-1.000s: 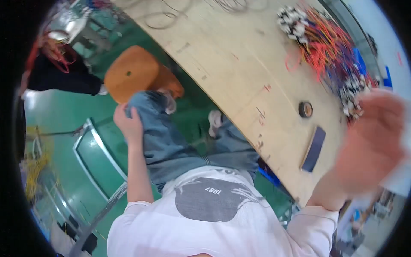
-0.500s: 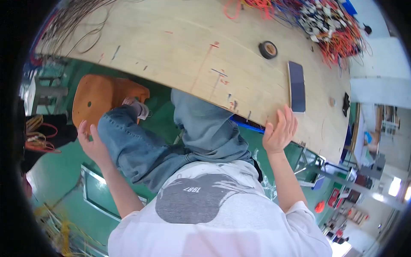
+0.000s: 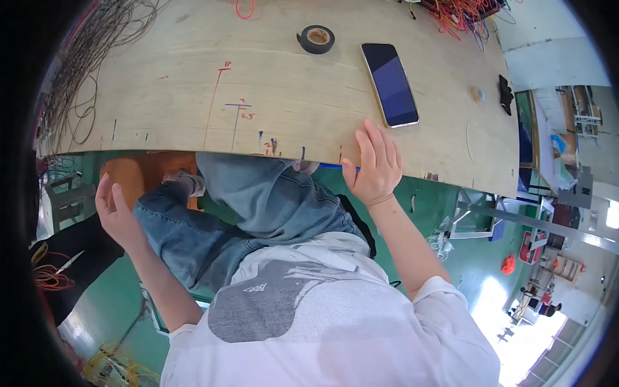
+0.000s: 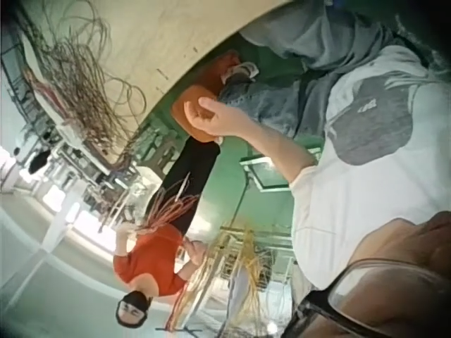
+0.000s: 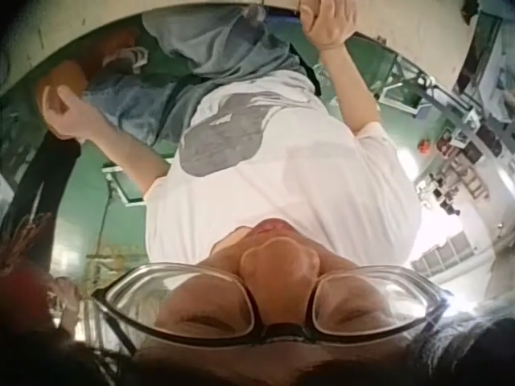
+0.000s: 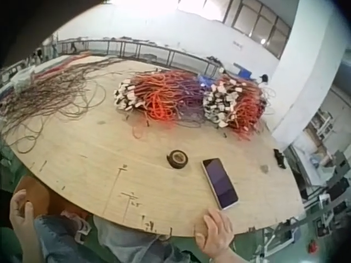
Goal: Bundling and wrapping electrical wire harnesses with black electrical tape.
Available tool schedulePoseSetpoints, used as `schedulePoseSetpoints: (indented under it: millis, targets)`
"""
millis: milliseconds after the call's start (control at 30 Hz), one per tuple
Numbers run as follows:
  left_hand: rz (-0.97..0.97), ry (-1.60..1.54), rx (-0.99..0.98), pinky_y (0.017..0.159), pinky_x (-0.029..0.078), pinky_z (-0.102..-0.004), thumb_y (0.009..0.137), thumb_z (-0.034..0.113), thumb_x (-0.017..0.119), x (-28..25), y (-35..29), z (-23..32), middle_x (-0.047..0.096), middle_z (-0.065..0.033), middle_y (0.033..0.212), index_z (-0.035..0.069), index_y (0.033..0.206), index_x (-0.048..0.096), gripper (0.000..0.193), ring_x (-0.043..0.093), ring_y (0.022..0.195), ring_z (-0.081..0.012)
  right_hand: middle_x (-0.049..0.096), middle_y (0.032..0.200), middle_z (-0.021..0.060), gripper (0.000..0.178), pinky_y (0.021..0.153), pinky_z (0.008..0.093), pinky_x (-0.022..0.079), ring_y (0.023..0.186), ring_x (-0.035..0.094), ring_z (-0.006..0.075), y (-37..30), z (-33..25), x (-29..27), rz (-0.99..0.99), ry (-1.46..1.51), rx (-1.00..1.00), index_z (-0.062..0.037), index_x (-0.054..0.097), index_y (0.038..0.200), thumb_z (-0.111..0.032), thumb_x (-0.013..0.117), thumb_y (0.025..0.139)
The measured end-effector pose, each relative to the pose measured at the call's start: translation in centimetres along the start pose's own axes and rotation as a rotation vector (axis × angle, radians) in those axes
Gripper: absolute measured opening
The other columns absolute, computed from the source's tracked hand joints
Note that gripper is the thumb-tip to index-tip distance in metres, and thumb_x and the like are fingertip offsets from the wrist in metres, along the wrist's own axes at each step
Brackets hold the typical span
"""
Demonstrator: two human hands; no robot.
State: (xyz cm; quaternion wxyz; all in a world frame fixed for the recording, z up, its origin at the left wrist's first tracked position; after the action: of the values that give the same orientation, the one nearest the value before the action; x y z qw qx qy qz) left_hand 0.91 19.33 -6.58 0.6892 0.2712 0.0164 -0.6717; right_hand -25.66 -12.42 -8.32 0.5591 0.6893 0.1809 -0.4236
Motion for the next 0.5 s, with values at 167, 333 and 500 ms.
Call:
schedulePoseSetpoints:
  millis: [167,333,500]
  targets:
    - [-0.042,-0.031,0.034,0.090,0.039,-0.0272,0.086,0.008,0.053,1.9,0.2,2.8,0.055,-0.0101,0.114,-0.003,0.111,0.051,0.027,0.051,0.104,-0.0169,0.056,0.113,0.0121,0.036,0.084,0.0371,0.042,0.101,0.055,0.0297,-0.2,0.1,0.1,-0.010,0.034,0.028,-0.0038,0.056,0.104,-0.031,0.053,0.081]
    - [-0.080,-0.015,-0.001,0.090,0.039,-0.0281,0.086,0.008,0.053,1.2,-1.5,2.5,0.055,-0.0102,0.113,-0.003,0.112,0.051,0.028,0.051,0.105,-0.0179,0.057,0.111,0.0120,0.036,0.083,0.0361,0.042,0.100,0.055,0.0292,-0.7,0.0,-0.7,-0.008,0.055,0.060,-0.0042,0.056,0.104,-0.028,0.057,0.077]
    - [-0.137,0.019,-0.081,0.089,0.040,-0.0295,0.086,0.009,0.053,0.9,-3.6,0.6,0.056,-0.0105,0.110,-0.002,0.110,0.053,0.026,0.052,0.102,-0.0187,0.058,0.109,0.0128,0.037,0.079,0.0369,0.044,0.096,0.056,0.0304,-1.0,0.2,-0.9,-0.017,0.167,0.118,-0.0025,0.057,0.103,-0.020,0.062,0.071]
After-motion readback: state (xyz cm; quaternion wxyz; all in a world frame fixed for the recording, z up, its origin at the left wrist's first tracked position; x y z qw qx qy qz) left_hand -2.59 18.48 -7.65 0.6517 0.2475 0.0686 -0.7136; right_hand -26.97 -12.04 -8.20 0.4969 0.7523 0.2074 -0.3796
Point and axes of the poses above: each hand's wrist, its own y-axis towards the middle knuckle, its own x-axis out of the palm, z = x × y, the point moved 1 cm from there along y, towards the middle knuckle
